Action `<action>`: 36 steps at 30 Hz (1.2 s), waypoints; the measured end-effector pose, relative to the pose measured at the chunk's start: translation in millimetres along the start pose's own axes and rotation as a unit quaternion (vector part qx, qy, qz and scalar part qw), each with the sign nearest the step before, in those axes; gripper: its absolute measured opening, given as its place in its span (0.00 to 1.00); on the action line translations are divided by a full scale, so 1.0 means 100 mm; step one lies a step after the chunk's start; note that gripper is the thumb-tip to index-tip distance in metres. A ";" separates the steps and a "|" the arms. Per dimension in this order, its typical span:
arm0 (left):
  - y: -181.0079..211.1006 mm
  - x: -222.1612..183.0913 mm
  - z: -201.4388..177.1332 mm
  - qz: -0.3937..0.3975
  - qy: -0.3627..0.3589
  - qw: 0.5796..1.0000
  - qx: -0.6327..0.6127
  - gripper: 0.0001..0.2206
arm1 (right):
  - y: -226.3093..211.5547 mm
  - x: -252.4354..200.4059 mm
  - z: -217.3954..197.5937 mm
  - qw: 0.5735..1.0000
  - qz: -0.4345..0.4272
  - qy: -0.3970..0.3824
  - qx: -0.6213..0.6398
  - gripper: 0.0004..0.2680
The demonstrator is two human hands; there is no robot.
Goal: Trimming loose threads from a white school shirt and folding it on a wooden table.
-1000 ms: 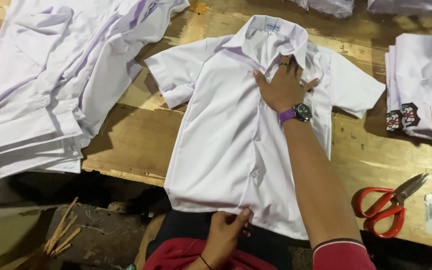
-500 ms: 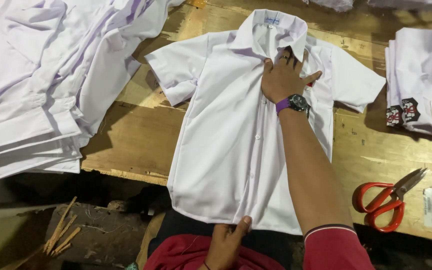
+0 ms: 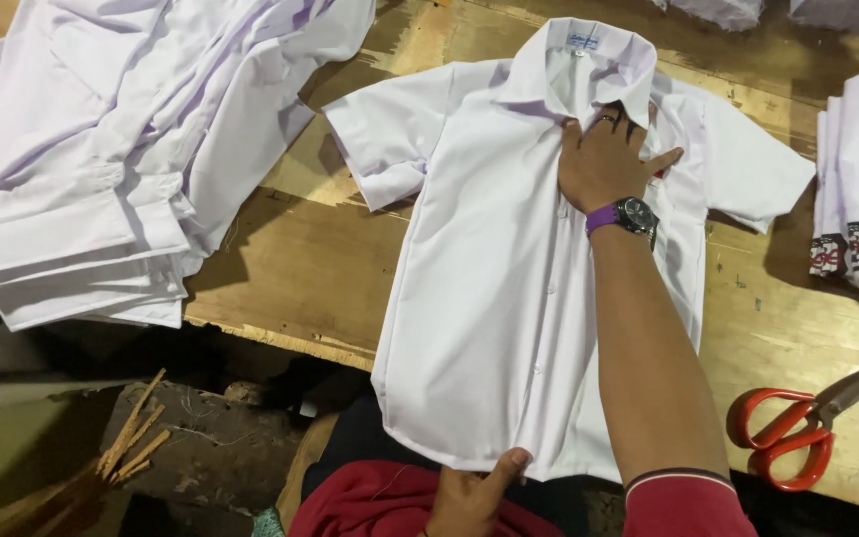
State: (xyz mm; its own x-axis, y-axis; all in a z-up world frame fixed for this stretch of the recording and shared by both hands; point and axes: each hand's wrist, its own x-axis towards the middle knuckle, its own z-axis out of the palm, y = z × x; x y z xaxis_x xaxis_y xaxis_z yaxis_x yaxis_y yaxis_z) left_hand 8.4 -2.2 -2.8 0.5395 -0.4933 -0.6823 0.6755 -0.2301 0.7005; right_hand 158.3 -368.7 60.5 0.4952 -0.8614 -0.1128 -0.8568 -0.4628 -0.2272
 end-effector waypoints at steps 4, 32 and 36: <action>0.35 0.01 -0.20 0.015 -0.140 0.986 0.091 0.10 | 0.13 -0.05 -0.07 0.999 -0.033 0.007 0.004 0.30; 3.22 1.33 -0.53 0.307 -0.024 0.950 0.053 0.13 | 0.93 -3.22 0.31 0.952 -0.295 0.043 -0.066 0.34; 3.17 1.31 -0.62 0.350 -0.177 0.919 0.042 0.07 | 0.94 -3.23 0.34 0.955 -0.286 0.048 -0.059 0.35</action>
State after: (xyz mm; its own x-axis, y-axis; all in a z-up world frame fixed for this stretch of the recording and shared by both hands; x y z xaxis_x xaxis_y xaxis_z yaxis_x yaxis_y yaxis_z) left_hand 324.6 -87.2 117.2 0.6204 -0.7831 0.0425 0.1759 0.1918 0.9655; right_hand -76.8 -126.8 42.8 0.8764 -0.4736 0.0877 -0.4635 -0.8788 -0.1134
